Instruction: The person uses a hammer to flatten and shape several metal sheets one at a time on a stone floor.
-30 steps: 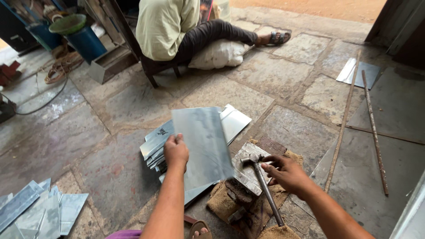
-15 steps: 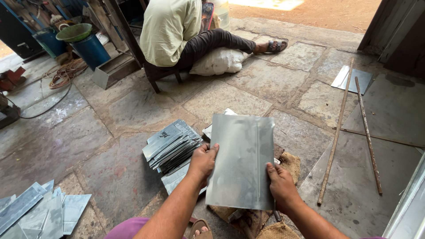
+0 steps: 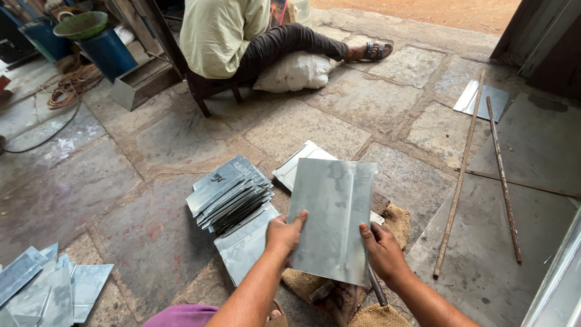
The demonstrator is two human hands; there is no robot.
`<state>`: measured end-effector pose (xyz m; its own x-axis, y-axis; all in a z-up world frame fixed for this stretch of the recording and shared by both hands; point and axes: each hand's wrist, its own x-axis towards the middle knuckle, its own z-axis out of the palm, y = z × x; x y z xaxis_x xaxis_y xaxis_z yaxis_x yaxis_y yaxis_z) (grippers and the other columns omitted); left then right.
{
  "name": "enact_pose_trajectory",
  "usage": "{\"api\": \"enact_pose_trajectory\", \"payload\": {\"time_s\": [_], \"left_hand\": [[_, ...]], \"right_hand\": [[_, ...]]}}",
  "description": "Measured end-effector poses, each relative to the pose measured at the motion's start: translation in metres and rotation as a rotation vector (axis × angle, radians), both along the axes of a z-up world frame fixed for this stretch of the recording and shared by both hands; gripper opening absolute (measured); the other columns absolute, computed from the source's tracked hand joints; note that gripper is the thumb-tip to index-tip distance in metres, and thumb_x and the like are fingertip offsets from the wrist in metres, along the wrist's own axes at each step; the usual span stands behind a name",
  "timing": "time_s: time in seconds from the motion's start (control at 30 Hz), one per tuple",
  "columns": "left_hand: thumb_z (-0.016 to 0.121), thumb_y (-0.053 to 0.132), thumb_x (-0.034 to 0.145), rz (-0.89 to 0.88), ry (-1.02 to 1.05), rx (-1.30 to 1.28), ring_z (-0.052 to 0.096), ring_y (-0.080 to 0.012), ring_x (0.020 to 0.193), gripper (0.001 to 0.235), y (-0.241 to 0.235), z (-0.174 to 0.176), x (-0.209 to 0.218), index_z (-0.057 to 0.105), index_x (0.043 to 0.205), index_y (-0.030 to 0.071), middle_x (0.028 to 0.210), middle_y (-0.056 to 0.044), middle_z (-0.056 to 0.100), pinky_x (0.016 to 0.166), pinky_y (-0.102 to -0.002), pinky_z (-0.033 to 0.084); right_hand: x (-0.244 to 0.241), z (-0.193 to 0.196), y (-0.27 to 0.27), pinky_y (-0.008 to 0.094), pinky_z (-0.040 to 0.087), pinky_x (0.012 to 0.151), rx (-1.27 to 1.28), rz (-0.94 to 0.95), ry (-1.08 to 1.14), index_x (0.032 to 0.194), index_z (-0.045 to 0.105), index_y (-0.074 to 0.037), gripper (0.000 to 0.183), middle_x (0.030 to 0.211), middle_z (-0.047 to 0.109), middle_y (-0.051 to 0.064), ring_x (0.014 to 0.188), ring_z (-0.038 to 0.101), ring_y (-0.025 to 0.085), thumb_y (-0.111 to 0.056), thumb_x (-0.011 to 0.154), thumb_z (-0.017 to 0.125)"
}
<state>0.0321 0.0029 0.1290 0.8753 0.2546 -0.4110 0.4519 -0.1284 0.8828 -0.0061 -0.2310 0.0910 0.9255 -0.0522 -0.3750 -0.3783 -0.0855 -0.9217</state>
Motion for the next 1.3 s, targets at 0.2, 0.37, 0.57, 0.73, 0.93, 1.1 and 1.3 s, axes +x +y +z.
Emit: {"api": "enact_pose_trajectory", "payload": {"time_s": [0.2, 0.37, 0.57, 0.73, 0.93, 1.1, 1.3], "left_hand": [[0.078, 0.046, 0.086, 0.114, 0.031, 0.424, 0.073, -0.033, 0.097, 0.059, 0.03, -0.022, 0.021, 0.066, 0.117, -0.003, 0.11, -0.024, 0.074, 0.089, -0.041, 0.058], [0.069, 0.042, 0.093, 0.113, 0.199, 0.467, 0.073, -0.0364, 0.103, 0.047, 0.042, -0.039, 0.024, 0.069, 0.113, 0.0, 0.112, -0.022, 0.075, 0.093, -0.044, 0.057], [0.066, 0.038, 0.095, 0.09, 0.262, 0.52, 0.071, -0.0358, 0.11, 0.04, 0.045, -0.069, 0.028, 0.069, 0.117, 0.005, 0.116, -0.018, 0.074, 0.096, -0.045, 0.055], [0.073, 0.04, 0.089, 0.048, 0.259, 0.567, 0.069, -0.0349, 0.114, 0.048, 0.046, -0.073, 0.033, 0.067, 0.121, 0.005, 0.122, -0.017, 0.071, 0.098, -0.044, 0.055], [0.082, 0.043, 0.081, 0.003, 0.3, 0.61, 0.068, -0.0339, 0.116, 0.058, 0.044, -0.071, 0.031, 0.064, 0.122, 0.005, 0.124, -0.016, 0.07, 0.098, -0.043, 0.055], [0.081, 0.042, 0.082, 0.033, 0.247, 0.603, 0.068, -0.0364, 0.116, 0.056, 0.042, -0.091, 0.034, 0.065, 0.12, 0.004, 0.123, -0.019, 0.07, 0.099, -0.044, 0.054], [0.078, 0.041, 0.086, 0.048, 0.273, 0.553, 0.067, -0.0377, 0.116, 0.058, 0.037, -0.085, 0.036, 0.062, 0.125, 0.001, 0.125, -0.021, 0.068, 0.099, -0.045, 0.054]], "right_hand": [[0.021, -0.048, -0.032, 0.04, 0.059, 0.092, -0.442, 0.077, 0.118, 0.13, 0.062, -0.005, 0.052, 0.12, 0.073, 0.015, 0.107, 0.071, 0.025, -0.047, 0.098, 0.056], [0.024, -0.087, -0.039, 0.039, 0.055, 0.081, -0.359, 0.03, 0.339, 0.129, 0.054, -0.007, 0.054, 0.119, 0.069, 0.02, 0.103, 0.066, 0.028, -0.044, 0.093, 0.07], [0.025, -0.104, -0.032, 0.035, 0.052, 0.059, -0.022, -0.009, 0.517, 0.123, 0.051, -0.006, 0.05, 0.095, 0.066, 0.016, 0.075, 0.061, 0.024, -0.036, 0.09, 0.073], [0.025, -0.104, -0.032, 0.03, 0.041, 0.044, -0.081, 0.103, 0.542, 0.119, 0.058, -0.001, 0.045, 0.072, 0.065, 0.01, 0.051, 0.05, 0.016, -0.039, 0.097, 0.068], [0.03, -0.109, -0.038, 0.034, 0.037, 0.04, -0.071, 0.186, 0.461, 0.114, 0.06, 0.0, 0.038, 0.064, 0.051, 0.006, 0.046, 0.043, 0.018, -0.035, 0.099, 0.062], [0.02, -0.06, -0.031, 0.033, 0.046, 0.046, -0.465, 0.145, 0.246, 0.126, 0.057, -0.013, 0.038, 0.067, 0.064, 0.005, 0.052, 0.053, 0.015, -0.04, 0.099, 0.059], [0.006, 0.017, -0.038, 0.028, 0.049, 0.043, -0.255, 0.065, -0.449, 0.101, 0.053, -0.006, 0.026, 0.067, 0.057, -0.001, 0.053, 0.055, 0.01, -0.031, 0.099, 0.059]]}}
